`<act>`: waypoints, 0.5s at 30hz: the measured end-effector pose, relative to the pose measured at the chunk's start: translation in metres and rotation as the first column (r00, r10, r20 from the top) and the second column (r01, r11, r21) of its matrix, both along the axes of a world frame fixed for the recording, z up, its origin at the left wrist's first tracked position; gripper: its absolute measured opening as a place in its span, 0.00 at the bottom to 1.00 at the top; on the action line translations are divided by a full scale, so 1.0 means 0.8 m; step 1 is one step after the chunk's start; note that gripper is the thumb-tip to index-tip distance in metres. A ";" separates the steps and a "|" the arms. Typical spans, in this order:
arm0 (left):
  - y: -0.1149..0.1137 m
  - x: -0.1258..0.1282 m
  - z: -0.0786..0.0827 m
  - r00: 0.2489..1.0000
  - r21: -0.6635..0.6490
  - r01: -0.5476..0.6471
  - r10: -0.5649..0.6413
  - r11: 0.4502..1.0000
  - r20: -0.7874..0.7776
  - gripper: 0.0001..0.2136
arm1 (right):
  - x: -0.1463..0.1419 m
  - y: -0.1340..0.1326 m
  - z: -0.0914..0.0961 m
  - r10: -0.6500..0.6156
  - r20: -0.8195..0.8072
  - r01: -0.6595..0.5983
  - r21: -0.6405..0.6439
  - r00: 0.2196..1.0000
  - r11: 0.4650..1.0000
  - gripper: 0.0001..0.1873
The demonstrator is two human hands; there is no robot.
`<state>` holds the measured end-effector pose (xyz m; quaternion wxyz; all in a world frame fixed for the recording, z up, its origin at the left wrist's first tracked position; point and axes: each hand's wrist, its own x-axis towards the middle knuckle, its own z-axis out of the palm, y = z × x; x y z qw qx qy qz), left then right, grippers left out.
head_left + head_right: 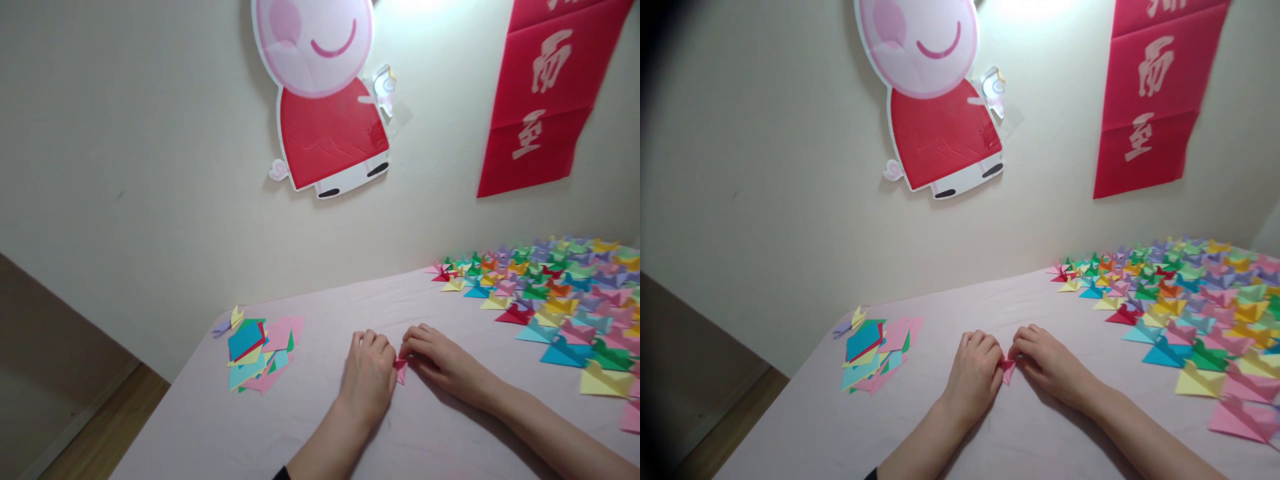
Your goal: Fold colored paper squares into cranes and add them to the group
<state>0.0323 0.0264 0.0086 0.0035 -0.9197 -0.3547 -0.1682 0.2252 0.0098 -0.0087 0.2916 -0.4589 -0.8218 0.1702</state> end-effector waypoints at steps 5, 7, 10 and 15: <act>0.010 0.002 -0.014 0.995 -0.033 -0.016 0.019 0.999 0.100 0.05 | 0.004 0.006 -0.005 -0.039 -0.100 0.030 -0.093 0.994 0.995 0.11; 0.012 0.003 -0.020 0.987 -0.066 -0.042 0.052 0.997 0.152 0.07 | 0.004 0.008 -0.003 -0.057 -0.139 0.038 -0.139 0.989 0.990 0.12; 0.013 0.004 -0.025 0.973 -0.113 -0.072 0.094 0.991 0.212 0.07 | 0.002 0.011 0.002 -0.084 -0.168 0.051 -0.192 0.982 0.980 0.12; 0.012 0.005 -0.024 0.958 -0.172 -0.115 0.155 0.978 0.243 0.06 | -0.007 0.016 0.006 -0.121 -0.149 0.085 -0.224 0.981 0.971 0.13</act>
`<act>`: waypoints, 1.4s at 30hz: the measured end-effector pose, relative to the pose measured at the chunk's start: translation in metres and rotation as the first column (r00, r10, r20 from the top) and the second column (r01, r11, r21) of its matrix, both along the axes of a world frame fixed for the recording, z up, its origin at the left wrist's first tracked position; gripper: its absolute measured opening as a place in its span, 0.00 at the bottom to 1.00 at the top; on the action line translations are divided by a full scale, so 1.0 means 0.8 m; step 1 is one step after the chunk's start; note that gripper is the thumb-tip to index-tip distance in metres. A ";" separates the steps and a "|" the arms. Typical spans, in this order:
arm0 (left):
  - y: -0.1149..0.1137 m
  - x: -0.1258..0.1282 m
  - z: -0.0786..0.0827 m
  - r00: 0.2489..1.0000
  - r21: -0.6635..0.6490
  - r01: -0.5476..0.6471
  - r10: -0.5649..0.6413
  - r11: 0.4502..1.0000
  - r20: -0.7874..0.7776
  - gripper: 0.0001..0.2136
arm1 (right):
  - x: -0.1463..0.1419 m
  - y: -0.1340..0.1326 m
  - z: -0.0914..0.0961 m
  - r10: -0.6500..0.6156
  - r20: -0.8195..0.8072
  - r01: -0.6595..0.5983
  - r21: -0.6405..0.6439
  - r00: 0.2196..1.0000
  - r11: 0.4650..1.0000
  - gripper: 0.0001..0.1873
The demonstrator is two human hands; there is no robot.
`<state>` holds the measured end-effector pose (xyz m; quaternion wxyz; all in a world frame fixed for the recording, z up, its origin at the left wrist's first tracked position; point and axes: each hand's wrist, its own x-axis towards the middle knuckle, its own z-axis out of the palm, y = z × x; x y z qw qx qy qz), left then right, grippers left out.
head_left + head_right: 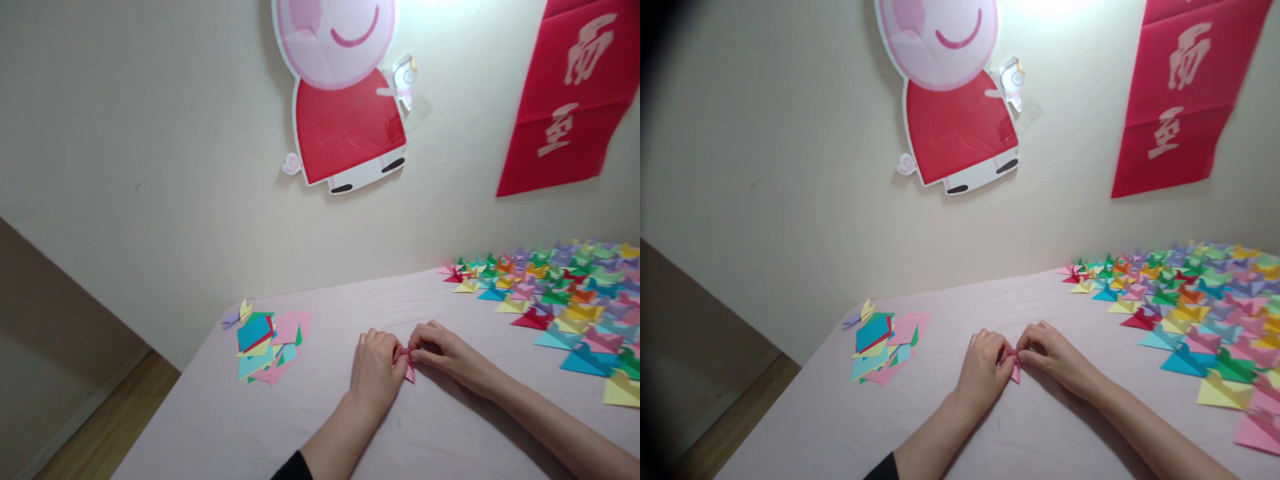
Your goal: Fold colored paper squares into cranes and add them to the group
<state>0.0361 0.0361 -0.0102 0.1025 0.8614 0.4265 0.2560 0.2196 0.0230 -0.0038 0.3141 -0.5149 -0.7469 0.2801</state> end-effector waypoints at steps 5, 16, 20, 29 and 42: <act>-0.003 0.001 0.004 0.999 -0.030 -0.035 0.034 0.999 -0.042 0.04 | -0.004 -0.001 -0.001 0.004 0.046 -0.004 -0.012 0.999 1.000 0.12; -0.002 0.002 0.005 0.997 -0.025 -0.043 0.041 0.999 -0.072 0.03 | 0.000 0.007 0.004 0.014 0.072 -0.008 -0.078 0.997 0.997 0.16; -0.002 -0.001 0.009 0.998 -0.069 -0.036 0.033 0.997 -0.047 0.04 | -0.005 0.015 0.004 -0.008 0.156 0.021 -0.082 0.988 0.996 0.11; 0.000 -0.004 0.021 0.999 -0.176 -0.036 0.031 0.984 -0.032 0.08 | -0.016 0.036 -0.005 -0.046 0.311 0.065 -0.052 0.949 0.997 0.01; 0.004 -0.003 0.009 0.999 -0.136 -0.047 0.049 0.990 0.018 0.09 | -0.008 0.018 0.010 0.014 0.034 -0.008 -0.168 0.999 0.986 0.13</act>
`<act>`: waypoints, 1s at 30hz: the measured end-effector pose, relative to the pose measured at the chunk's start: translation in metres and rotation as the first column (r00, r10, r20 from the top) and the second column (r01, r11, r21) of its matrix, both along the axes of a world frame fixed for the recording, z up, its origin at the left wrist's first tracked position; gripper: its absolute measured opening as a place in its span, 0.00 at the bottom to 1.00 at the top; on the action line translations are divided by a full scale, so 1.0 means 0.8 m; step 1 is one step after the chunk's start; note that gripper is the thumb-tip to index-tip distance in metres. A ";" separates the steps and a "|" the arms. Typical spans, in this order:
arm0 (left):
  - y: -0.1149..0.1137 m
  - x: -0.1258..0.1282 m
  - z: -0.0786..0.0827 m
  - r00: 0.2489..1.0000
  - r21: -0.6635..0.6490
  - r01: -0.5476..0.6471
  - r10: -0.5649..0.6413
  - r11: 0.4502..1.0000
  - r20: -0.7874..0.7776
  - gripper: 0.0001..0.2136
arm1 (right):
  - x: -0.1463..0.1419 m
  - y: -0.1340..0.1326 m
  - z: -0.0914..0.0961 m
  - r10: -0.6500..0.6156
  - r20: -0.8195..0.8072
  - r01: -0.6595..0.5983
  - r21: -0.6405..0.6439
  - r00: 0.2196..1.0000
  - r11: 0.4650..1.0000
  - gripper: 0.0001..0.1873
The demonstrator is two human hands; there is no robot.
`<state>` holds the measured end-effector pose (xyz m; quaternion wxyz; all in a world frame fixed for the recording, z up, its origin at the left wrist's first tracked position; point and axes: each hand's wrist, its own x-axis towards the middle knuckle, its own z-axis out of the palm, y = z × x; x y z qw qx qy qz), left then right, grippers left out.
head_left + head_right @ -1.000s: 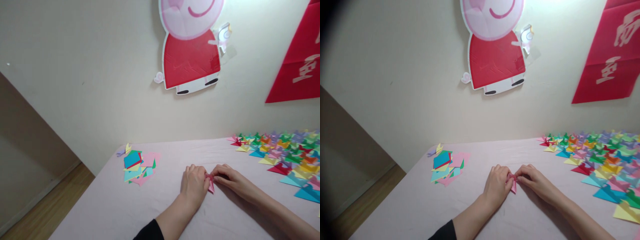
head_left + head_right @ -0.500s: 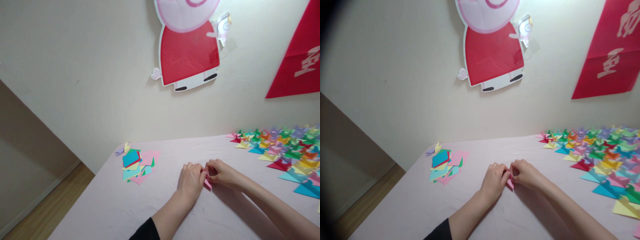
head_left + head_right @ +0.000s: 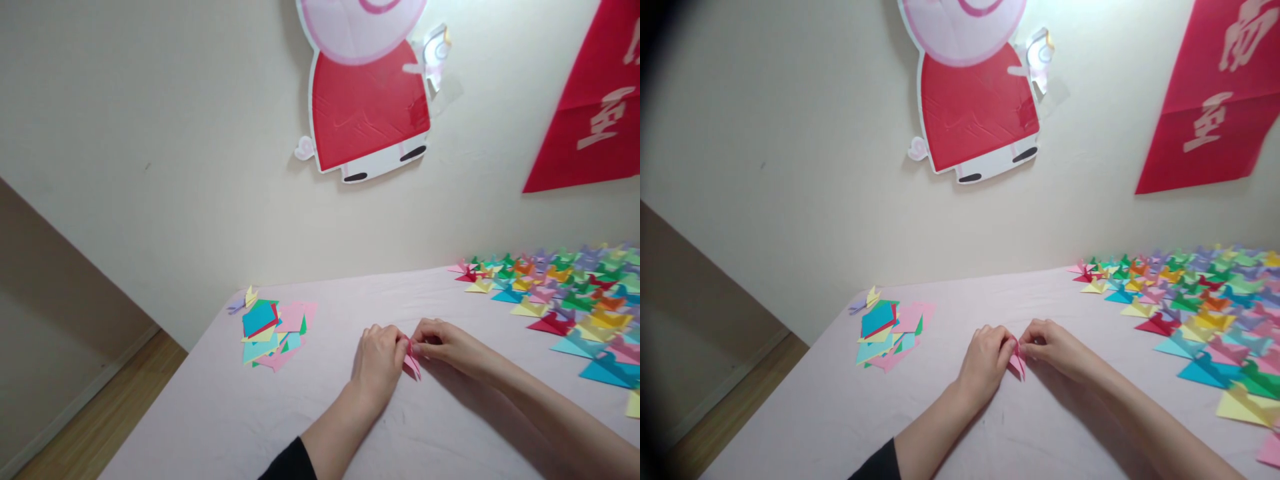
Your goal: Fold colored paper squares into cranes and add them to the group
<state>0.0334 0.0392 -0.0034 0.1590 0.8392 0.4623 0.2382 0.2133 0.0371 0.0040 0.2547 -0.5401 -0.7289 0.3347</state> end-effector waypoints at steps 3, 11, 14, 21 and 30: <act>0.000 -0.001 0.001 1.000 0.005 0.005 -0.005 1.000 0.011 0.09 | -0.003 0.003 -0.009 -0.023 0.040 0.021 0.052 0.999 0.998 0.12; -0.001 -0.007 0.011 0.997 -0.025 0.065 -0.064 0.998 0.043 0.02 | -0.007 0.005 -0.023 -0.100 0.148 0.079 0.140 0.984 0.987 0.08; 0.002 -0.005 0.007 0.997 -0.014 0.041 -0.040 0.999 0.063 0.03 | -0.009 0.003 -0.021 -0.110 0.158 0.088 0.140 0.981 0.986 0.08; 0.005 -0.003 -0.002 0.992 -0.032 -0.005 0.008 0.999 0.123 0.10 | -0.009 0.003 -0.016 -0.103 0.177 0.077 0.150 0.979 0.986 0.05; 0.008 -0.003 0.001 0.962 -0.143 0.000 0.040 0.990 0.272 0.14 | -0.008 -0.001 -0.012 -0.087 0.181 0.059 0.157 0.980 0.986 0.03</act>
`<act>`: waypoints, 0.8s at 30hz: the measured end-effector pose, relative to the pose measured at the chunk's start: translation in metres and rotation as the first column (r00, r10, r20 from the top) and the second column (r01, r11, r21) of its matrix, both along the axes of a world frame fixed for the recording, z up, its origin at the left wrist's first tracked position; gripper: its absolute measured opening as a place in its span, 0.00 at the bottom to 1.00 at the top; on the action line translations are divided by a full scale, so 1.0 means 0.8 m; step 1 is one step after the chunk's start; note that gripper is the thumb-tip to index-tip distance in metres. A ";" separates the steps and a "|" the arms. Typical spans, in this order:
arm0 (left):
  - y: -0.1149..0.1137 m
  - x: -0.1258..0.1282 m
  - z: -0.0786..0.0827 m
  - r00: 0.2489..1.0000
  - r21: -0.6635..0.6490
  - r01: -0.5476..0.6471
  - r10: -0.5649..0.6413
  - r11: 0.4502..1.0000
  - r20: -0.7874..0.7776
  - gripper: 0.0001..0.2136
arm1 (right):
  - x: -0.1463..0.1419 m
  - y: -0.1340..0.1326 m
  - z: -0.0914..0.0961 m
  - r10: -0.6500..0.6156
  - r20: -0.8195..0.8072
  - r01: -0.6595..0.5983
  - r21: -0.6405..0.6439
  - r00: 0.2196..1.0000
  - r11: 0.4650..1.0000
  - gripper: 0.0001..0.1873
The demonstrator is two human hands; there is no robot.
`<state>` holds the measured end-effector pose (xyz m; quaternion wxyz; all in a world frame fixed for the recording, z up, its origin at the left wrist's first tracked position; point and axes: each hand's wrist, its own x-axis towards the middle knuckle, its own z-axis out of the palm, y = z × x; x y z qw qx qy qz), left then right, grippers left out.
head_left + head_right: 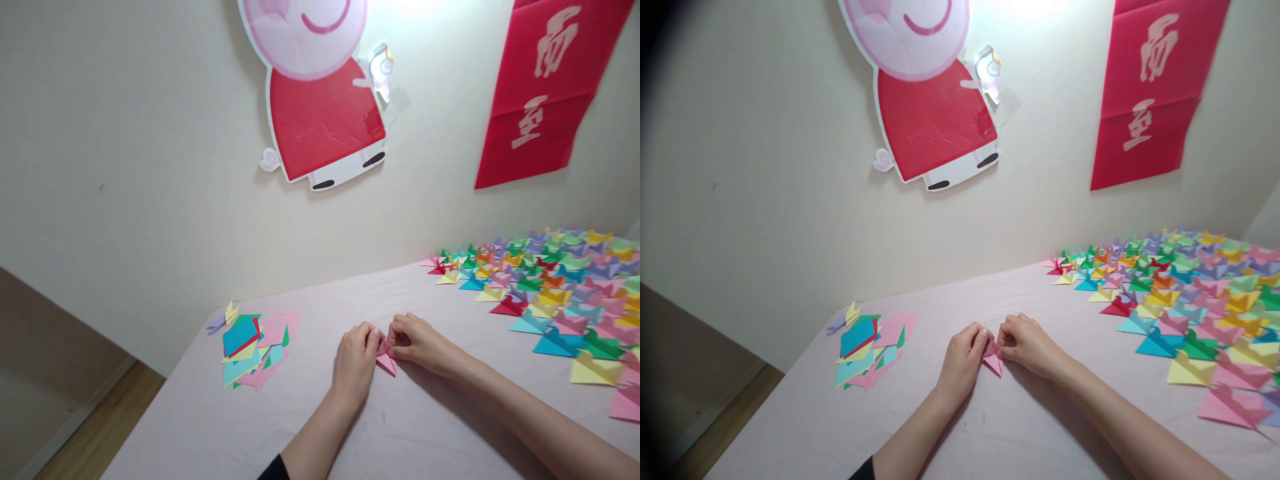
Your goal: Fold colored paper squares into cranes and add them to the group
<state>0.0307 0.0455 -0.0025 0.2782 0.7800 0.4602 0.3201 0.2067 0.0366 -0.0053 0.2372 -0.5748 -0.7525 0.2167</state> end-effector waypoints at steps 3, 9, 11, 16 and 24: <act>-0.012 -0.004 0.012 0.998 0.074 -0.056 0.055 0.996 0.005 0.11 | -0.001 -0.002 -0.002 -0.011 -0.041 0.012 0.019 0.999 1.000 0.04; -0.076 -0.007 0.018 0.917 0.248 0.120 -0.012 0.961 -0.398 0.12 | -0.008 -0.016 0.004 -0.024 0.033 0.020 0.109 0.999 0.994 0.09; -0.089 -0.008 0.012 0.880 0.196 0.111 -0.005 0.974 -0.474 0.17 | -0.012 -0.022 0.011 -0.029 0.106 0.014 0.139 0.994 0.990 0.09; -0.092 -0.017 0.004 0.859 0.133 0.098 -0.016 0.986 -0.511 0.20 | -0.018 -0.023 0.019 0.042 0.236 -0.096 0.220 0.971 0.971 0.05; -0.093 -0.019 -0.002 0.857 0.128 0.076 0.001 0.989 -0.515 0.22 | -0.017 -0.008 0.015 0.167 0.030 -0.169 0.071 0.986 0.983 0.10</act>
